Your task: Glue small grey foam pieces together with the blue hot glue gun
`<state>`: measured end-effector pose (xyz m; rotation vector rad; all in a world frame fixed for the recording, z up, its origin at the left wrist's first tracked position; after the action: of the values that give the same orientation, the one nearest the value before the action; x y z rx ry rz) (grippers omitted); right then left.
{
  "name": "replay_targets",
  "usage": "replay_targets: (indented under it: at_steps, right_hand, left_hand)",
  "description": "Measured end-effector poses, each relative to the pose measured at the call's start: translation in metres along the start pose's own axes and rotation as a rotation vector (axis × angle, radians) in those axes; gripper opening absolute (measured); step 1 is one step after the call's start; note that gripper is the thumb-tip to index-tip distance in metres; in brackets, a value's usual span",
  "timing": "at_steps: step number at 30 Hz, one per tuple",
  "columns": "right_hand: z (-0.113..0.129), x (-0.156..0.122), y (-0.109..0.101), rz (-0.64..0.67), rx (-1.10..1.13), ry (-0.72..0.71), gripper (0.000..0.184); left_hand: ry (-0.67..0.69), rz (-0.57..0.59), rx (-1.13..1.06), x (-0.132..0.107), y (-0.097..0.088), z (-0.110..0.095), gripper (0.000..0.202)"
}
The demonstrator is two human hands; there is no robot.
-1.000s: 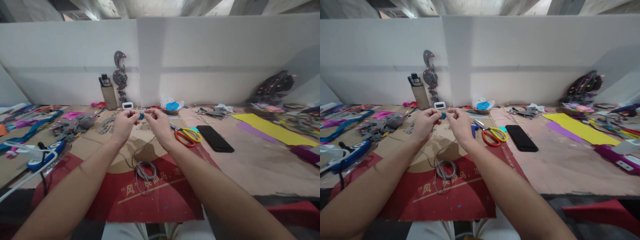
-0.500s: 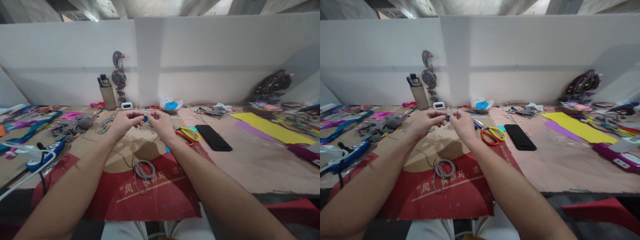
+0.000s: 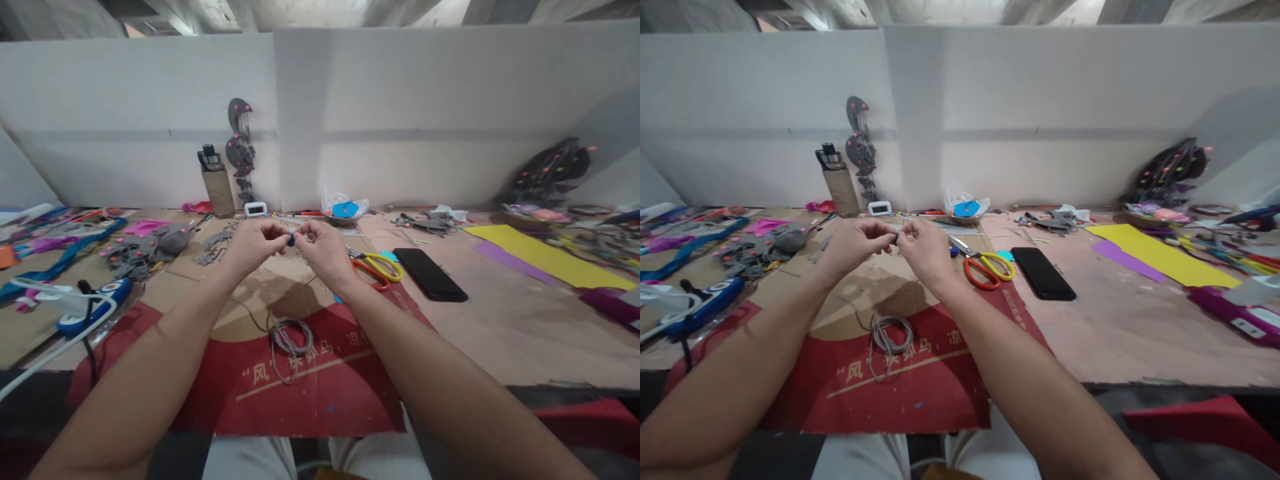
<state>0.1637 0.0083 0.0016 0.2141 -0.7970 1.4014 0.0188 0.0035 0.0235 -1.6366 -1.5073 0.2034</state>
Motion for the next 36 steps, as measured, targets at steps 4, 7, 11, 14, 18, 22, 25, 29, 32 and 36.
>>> replay_targets:
  at_steps: [4, 7, 11, 14, 18, 22, 25, 29, 32, 36]
  right_hand:
    - [0.0007, -0.0010, 0.0014, 0.035, 0.001, 0.005, 0.016]
    - [-0.0009, -0.0013, 0.0031, 0.068, 0.041, -0.007, 0.020]
    - [-0.0024, -0.0014, 0.0043, 0.078, 0.060, -0.031, 0.024]
    - [-0.0022, -0.0015, 0.0038, 0.069, 0.076, -0.042, 0.024]
    - [-0.0015, -0.0018, 0.0017, 0.050, 0.090, -0.037, 0.021]
    - [-0.0026, -0.0002, -0.0009, 0.037, 0.054, -0.015, 0.018]
    - [-0.0042, 0.0017, -0.0029, 0.025, 0.026, -0.002, 0.016]
    - [-0.0020, 0.0013, -0.0038, 0.032, -0.033, -0.041, 0.014]
    - [0.0019, -0.0013, -0.0025, 0.051, -0.103, -0.095, 0.013]
    - [0.0031, -0.0038, 0.0008, 0.090, -0.122, -0.115, 0.014]
  left_hand:
    - [-0.004, -0.051, 0.042, -0.0002, -0.0008, 0.0021, 0.017]
    - [-0.031, -0.122, 0.041, -0.0010, -0.0025, 0.0020, 0.016]
    - [-0.052, -0.170, 0.030, -0.0019, -0.0042, 0.0012, 0.015]
    - [-0.056, -0.161, 0.027, -0.0021, -0.0029, 0.0014, 0.015]
    - [-0.039, -0.134, 0.019, -0.0021, -0.0001, -0.0004, 0.017]
    - [-0.047, -0.031, -0.033, -0.0003, -0.0006, -0.0028, 0.019]
    - [-0.065, 0.092, -0.126, 0.0012, -0.0017, -0.0019, 0.024]
    - [-0.042, 0.129, -0.179, 0.0017, -0.0005, 0.0019, 0.031]
    - [0.003, 0.073, -0.077, 0.0012, 0.0018, 0.0043, 0.027]
    - [0.001, 0.059, -0.001, -0.0002, 0.0035, 0.0054, 0.024]
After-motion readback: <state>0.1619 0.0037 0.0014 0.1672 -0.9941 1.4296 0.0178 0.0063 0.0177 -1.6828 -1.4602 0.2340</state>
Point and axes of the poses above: each hand's wrist, its own x-axis towards the middle knuckle, its own y-axis out of the palm, z = x × y, the point moved 3 cm from there along x, towards the middle knuckle, and after that the axes turned 8 degrees about x, right-handed, at the moved point
